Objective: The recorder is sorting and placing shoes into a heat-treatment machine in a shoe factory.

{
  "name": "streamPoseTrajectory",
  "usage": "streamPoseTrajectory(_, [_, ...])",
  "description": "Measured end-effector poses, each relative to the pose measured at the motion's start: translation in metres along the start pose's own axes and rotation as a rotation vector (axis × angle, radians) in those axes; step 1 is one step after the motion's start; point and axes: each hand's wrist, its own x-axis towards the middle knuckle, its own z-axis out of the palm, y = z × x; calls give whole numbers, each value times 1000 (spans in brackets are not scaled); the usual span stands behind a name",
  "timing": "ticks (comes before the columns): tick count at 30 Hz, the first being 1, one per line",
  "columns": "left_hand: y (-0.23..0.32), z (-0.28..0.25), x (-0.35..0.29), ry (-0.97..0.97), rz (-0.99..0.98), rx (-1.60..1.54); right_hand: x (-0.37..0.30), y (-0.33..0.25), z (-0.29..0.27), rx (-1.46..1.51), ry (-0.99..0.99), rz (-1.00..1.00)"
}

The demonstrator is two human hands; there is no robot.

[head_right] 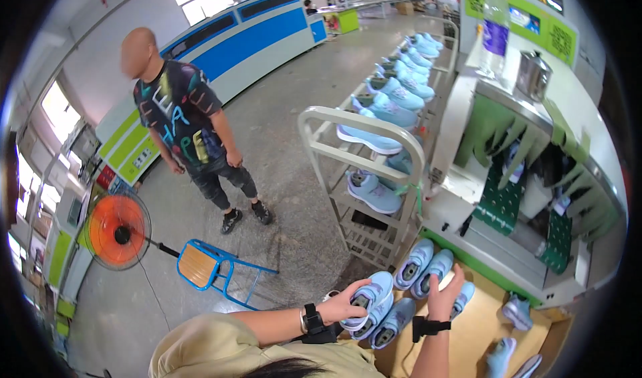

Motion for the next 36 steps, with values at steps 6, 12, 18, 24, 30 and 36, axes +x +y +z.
streamPoseTrajectory(6, [1, -14, -11, -16, -58, -172, 5, 39, 56, 142, -109, 183])
streamPoseTrajectory(12, [13, 1, -1, -161, -89, -247, 0, 59, 1, 418, 18, 397])
streamPoseTrajectory(18, [78, 44, 47, -384, -45, -106, 3, -20, -95, 656, 43, 287])
streamPoseTrajectory(24, [156, 132, 127, -485, 345, 171, 42, -63, -222, 231, 420, 49])
streamPoseTrajectory(30, [185, 207, 258, -49, 731, 372, 136, -28, -276, -33, 696, -132])
streamPoseTrajectory(36, [197, 210, 304, -44, 805, 458, 204, 39, -272, -53, 514, -101])
